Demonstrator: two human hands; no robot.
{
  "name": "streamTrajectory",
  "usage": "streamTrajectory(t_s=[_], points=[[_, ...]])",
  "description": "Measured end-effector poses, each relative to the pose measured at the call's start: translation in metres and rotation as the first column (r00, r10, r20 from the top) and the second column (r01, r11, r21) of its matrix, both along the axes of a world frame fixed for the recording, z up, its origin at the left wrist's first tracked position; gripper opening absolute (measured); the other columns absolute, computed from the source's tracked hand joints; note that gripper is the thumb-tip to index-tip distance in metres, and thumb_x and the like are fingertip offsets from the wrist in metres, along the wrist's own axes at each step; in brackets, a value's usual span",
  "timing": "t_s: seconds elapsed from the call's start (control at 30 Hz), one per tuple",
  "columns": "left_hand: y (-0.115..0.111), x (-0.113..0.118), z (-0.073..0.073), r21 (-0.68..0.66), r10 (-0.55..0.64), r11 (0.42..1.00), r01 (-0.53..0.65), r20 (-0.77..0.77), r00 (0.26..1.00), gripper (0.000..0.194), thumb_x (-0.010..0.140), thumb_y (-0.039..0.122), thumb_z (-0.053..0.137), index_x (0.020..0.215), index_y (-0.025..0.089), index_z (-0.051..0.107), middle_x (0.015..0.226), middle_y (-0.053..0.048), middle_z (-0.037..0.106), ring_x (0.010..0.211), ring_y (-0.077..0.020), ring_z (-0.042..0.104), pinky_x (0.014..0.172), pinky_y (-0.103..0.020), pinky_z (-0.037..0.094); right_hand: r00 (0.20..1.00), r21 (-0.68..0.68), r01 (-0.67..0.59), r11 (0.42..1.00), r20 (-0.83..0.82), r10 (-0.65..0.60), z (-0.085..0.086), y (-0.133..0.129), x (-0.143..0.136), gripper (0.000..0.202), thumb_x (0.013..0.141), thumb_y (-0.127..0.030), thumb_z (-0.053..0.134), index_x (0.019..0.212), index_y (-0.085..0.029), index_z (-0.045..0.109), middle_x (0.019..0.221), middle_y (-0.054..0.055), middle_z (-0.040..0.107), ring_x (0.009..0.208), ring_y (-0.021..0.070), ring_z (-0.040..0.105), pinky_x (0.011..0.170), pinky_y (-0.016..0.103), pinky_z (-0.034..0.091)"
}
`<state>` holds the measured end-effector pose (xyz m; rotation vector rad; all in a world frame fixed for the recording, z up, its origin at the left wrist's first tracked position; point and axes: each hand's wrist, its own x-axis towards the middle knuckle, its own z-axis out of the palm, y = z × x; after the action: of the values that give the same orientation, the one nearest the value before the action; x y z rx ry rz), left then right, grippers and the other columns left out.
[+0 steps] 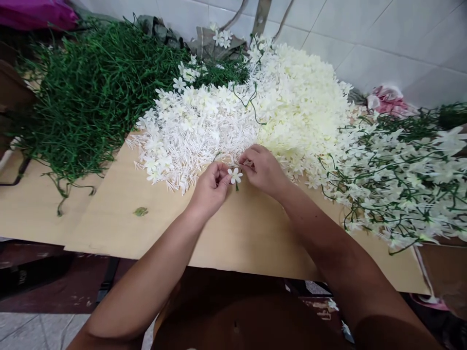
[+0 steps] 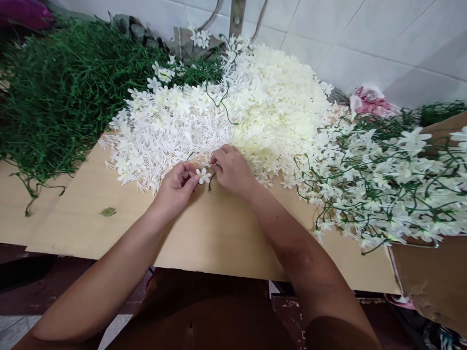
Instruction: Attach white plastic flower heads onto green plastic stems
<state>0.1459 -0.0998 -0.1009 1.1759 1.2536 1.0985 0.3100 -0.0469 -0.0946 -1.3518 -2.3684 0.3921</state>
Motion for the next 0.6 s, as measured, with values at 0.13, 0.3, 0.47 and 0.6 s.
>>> streamTrajectory(t_s=[0.13,0.3,0.47,0.6], points=[[0.002,-0.001,-0.002,0.003,0.023,1.0,-0.023,-0.016,1.0,0.013,0.079,0.01,0.059,0.089,0.018,0.056,0.058,0.008,0.049,0.055,-0.0088,0.046,0.06,-0.023,0.038,0.992,-0.011,0.017,1.0,0.122,-0.015,-0.001,-0.002,-0.014,0.018,0.084,-0.012,0.052,0.093,-0.015,0.067,0.1,0.016,0.064,0.098,0.0292,0.053,0.087,0.041,0.044],[0.004,-0.001,-0.001,-0.012,0.033,0.999,-0.033,-0.014,0.999,0.012,0.078,0.013,0.061,0.087,0.019,0.056,0.058,0.007,0.051,0.054,-0.0091,0.047,0.059,-0.023,0.038,0.992,-0.023,0.111,0.994,-0.057,-0.112,-0.001,-0.003,-0.012,0.011,0.083,-0.012,0.055,0.084,-0.017,0.064,0.094,0.011,0.063,0.094,0.0245,0.056,0.085,0.038,0.046],[0.004,0.0,-0.001,-0.008,0.014,1.0,-0.014,-0.015,1.0,0.011,0.077,0.014,0.062,0.085,0.019,0.056,0.059,0.007,0.052,0.055,-0.0092,0.049,0.059,-0.023,0.038,0.81,-0.302,0.085,0.95,-0.535,-0.242,0.001,-0.008,0.006,0.01,0.077,-0.023,0.062,0.076,-0.021,0.053,0.072,-0.001,0.057,0.064,0.0125,0.051,0.064,0.029,0.044],[0.004,0.001,-0.001,-0.008,0.021,1.0,-0.022,-0.013,1.0,0.01,0.078,0.012,0.06,0.084,0.018,0.056,0.058,0.007,0.053,0.054,-0.0089,0.047,0.058,-0.023,0.037,0.674,-0.435,-0.041,0.899,-0.677,-0.297,0.0,-0.013,0.007,0.03,0.068,-0.038,0.075,0.074,-0.021,0.051,0.065,-0.005,0.052,0.06,0.0096,0.047,0.058,0.025,0.041]])
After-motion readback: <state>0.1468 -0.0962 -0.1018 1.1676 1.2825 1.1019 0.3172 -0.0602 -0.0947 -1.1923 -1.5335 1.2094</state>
